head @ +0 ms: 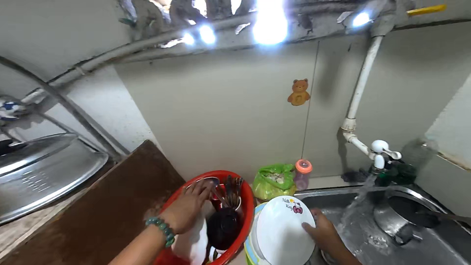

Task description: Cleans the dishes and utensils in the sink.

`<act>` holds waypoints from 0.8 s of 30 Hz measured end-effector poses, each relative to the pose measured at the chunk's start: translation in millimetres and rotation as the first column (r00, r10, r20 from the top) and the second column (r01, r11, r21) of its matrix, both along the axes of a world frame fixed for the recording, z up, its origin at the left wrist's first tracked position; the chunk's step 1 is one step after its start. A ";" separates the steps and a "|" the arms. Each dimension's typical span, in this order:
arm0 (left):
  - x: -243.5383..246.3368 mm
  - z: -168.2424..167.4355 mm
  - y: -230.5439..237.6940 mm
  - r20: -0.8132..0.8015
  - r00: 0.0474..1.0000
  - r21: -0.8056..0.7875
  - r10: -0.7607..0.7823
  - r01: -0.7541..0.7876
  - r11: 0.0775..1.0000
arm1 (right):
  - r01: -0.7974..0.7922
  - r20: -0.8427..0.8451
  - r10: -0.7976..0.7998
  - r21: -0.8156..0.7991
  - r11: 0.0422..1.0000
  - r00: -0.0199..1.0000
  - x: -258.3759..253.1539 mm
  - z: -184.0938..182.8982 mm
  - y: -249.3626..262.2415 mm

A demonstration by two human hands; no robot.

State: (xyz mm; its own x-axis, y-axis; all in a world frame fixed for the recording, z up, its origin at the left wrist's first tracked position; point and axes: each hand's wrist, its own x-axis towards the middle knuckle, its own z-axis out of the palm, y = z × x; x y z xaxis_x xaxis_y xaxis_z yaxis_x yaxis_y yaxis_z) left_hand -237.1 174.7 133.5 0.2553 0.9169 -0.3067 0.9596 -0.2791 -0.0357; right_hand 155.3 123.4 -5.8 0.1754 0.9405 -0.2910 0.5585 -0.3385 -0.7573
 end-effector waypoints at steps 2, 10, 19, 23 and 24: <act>43.2 5.7 -6.9 0.202 0.972 0.136 -0.121 0.094 0.986 | 0.069 -0.072 -0.063 0.086 0.994 0.995 15.4 -7.5 -4.5; 225.5 -65.3 0.7 0.796 0.603 -0.181 0.045 0.166 0.969 | 0.287 -0.244 -0.236 0.202 0.936 0.941 139.7 20.4 -4.3; 390.8 -113.3 -24.7 0.667 0.016 -0.745 0.745 -0.007 0.667 | 0.170 0.161 -0.176 0.051 0.984 0.971 233.4 66.9 -17.5; 418.5 -109.0 -34.6 0.744 -0.080 -0.665 0.664 0.006 0.746 | 0.144 0.512 -0.154 0.060 0.988 0.845 215.8 50.8 -13.0; 424.7 -105.5 -36.0 0.759 -0.102 -0.648 0.644 -0.009 0.762 | 0.113 0.513 -0.129 0.062 0.992 0.849 206.6 39.6 -8.9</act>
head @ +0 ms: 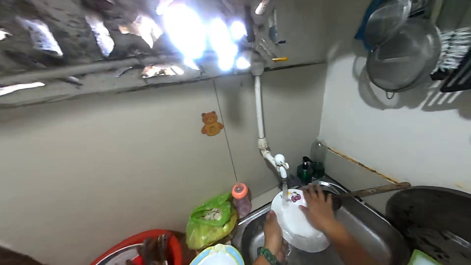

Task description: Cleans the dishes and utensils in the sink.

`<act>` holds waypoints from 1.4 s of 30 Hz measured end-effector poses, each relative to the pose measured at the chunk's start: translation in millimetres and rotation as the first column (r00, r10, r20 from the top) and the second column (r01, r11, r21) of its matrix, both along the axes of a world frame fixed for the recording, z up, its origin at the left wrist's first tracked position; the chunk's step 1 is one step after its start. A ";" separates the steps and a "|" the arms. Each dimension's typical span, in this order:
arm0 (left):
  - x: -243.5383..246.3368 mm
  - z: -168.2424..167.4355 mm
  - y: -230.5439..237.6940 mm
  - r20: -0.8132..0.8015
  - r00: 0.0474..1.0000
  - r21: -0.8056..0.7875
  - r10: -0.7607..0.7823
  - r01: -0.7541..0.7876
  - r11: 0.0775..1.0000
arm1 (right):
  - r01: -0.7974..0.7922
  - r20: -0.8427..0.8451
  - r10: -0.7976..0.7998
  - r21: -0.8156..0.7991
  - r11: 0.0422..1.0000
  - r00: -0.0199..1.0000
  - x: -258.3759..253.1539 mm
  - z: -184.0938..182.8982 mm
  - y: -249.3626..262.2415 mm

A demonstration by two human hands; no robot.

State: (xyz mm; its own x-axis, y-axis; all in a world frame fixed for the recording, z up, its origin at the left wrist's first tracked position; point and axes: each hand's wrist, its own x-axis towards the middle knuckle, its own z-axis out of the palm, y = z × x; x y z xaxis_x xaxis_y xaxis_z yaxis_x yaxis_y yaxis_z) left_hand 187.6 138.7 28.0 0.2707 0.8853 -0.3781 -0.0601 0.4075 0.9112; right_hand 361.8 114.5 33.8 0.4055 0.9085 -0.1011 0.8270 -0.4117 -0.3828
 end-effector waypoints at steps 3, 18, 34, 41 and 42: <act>9.7 4.4 4.4 0.023 0.999 0.039 0.047 -0.048 0.998 | -0.102 -0.221 0.118 0.084 0.991 0.968 -39.8 -23.3 12.0; 4.5 -8.9 0.1 0.145 0.982 -0.163 0.125 -0.100 0.982 | -0.282 -0.043 0.279 -0.112 0.953 0.959 -49.4 -19.4 13.7; 13.8 -7.8 5.7 0.084 0.994 -0.157 0.072 -0.058 0.986 | -0.220 -0.034 0.219 -0.034 0.975 0.975 -34.7 -29.0 7.4; 20.7 16.6 34.1 -0.082 0.995 0.185 -0.052 0.067 0.980 | -0.305 -0.068 0.406 0.549 0.778 0.911 -67.0 -44.1 -31.3; 24.2 24.9 31.1 -0.121 0.989 0.218 -0.090 0.115 0.969 | -0.214 -0.113 0.339 0.582 0.784 0.934 -70.2 -39.3 -28.0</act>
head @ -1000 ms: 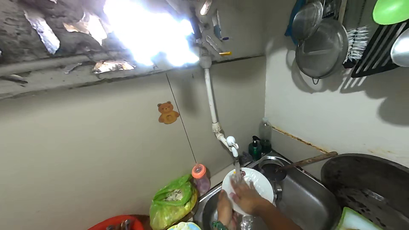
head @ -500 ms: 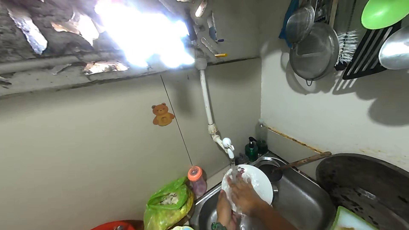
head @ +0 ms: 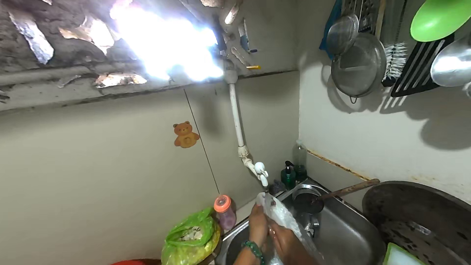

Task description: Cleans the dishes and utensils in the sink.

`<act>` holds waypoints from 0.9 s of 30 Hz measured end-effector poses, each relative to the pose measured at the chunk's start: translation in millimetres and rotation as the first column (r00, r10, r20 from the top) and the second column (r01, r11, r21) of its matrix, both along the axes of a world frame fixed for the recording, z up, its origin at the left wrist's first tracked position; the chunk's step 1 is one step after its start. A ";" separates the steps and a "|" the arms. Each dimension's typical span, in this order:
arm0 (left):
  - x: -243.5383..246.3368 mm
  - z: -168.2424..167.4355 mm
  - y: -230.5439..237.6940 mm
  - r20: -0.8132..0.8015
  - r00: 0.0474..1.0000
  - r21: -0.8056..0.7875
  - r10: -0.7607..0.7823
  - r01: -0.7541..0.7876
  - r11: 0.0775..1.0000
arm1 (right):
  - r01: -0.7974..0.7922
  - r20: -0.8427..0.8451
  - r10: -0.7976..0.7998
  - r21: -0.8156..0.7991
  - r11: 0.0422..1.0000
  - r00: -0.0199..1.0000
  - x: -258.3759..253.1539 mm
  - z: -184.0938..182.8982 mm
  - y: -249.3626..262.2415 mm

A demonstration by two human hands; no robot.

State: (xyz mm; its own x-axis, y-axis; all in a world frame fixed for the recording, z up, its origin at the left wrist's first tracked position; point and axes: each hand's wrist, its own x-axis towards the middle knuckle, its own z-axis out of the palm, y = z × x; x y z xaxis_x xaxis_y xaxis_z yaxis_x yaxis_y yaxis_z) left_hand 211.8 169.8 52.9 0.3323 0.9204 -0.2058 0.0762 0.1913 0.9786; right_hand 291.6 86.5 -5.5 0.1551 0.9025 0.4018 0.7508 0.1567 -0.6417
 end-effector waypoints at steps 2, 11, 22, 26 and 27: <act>8.5 6.8 -3.5 -0.057 0.994 0.064 -0.094 0.097 0.993 | 0.122 -0.211 -0.143 -0.109 0.987 0.967 -4.7 20.6 9.4; 23.2 24.8 28.5 -0.357 0.931 0.291 -0.075 0.187 0.938 | 0.200 -0.735 -0.211 -0.105 0.974 0.644 -8.6 67.2 21.8; 9.9 -35.1 10.9 -0.086 0.995 0.270 0.050 -0.025 0.962 | 0.395 -0.886 -0.330 -0.189 0.899 0.327 10.5 83.0 42.6; 15.1 -34.4 -10.7 -0.113 0.993 0.370 -0.035 0.075 0.926 | 0.358 -0.877 -0.325 -0.194 0.913 0.353 0.9 75.3 56.2; 16.2 -31.1 -10.0 -0.063 0.995 0.348 -0.076 0.093 0.933 | 0.314 -0.860 -0.322 -0.203 0.928 0.395 -3.5 75.2 55.4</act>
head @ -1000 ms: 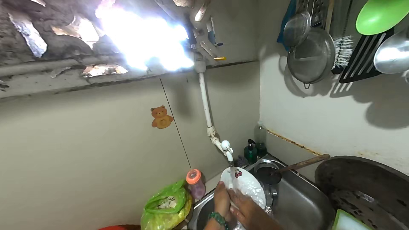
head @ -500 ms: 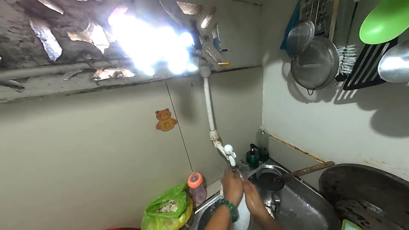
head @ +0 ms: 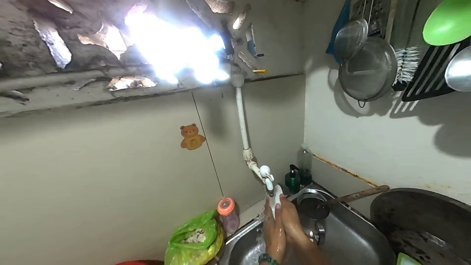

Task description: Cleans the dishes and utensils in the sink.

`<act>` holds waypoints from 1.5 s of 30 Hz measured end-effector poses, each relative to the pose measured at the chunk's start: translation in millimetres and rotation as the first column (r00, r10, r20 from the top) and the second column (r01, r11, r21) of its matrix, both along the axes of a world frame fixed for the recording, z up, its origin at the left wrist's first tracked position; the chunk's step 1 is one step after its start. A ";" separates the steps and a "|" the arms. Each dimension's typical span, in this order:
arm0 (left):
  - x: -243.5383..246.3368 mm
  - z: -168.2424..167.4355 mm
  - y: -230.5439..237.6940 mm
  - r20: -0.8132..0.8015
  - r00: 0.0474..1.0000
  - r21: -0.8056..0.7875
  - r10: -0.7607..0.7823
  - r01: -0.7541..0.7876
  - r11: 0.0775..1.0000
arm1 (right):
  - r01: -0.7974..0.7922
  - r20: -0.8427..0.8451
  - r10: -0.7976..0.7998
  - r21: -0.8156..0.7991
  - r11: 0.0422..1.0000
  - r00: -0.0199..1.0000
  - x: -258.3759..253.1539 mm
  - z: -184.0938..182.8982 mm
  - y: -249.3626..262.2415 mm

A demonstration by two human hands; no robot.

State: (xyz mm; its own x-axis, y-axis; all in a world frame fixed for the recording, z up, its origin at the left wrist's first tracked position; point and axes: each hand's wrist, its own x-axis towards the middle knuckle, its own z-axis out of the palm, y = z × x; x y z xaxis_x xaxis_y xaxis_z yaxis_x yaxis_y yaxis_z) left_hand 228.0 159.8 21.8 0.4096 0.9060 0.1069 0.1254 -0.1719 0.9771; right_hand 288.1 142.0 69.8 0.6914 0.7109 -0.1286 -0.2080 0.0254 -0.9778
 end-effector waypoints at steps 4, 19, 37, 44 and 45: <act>-3.2 14.7 13.6 0.226 0.971 -0.262 0.075 -0.013 0.965 | -0.388 0.134 0.402 -0.121 0.914 0.906 -9.5 -7.3 -15.6; -12.5 11.7 -8.2 0.316 0.907 -0.702 0.278 0.027 0.711 | -0.074 0.671 0.726 -0.725 0.685 0.151 51.3 -41.4 -13.9; -7.9 39.9 31.2 -0.174 0.984 -0.298 -0.047 -0.007 0.955 | -0.333 0.762 0.502 -0.387 0.860 0.409 -2.5 -51.4 -50.5; -23.2 49.3 18.1 -0.208 0.970 -0.069 -0.126 0.114 0.991 | -0.129 0.526 0.135 -0.048 0.990 0.840 4.0 -36.6 -17.3; -34.5 53.3 17.5 -0.237 0.961 -0.055 -0.142 0.132 0.990 | -0.144 0.497 0.167 -0.084 0.986 0.851 5.9 -29.2 -16.6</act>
State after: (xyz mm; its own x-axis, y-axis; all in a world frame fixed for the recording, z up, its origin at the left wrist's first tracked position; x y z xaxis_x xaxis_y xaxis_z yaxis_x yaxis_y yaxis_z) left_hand 193.5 177.3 75.0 0.5395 0.8408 -0.0436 0.3348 -0.1667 0.9274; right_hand 294.0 125.4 40.6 0.5507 0.8166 0.1730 0.3126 -0.0096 -0.9498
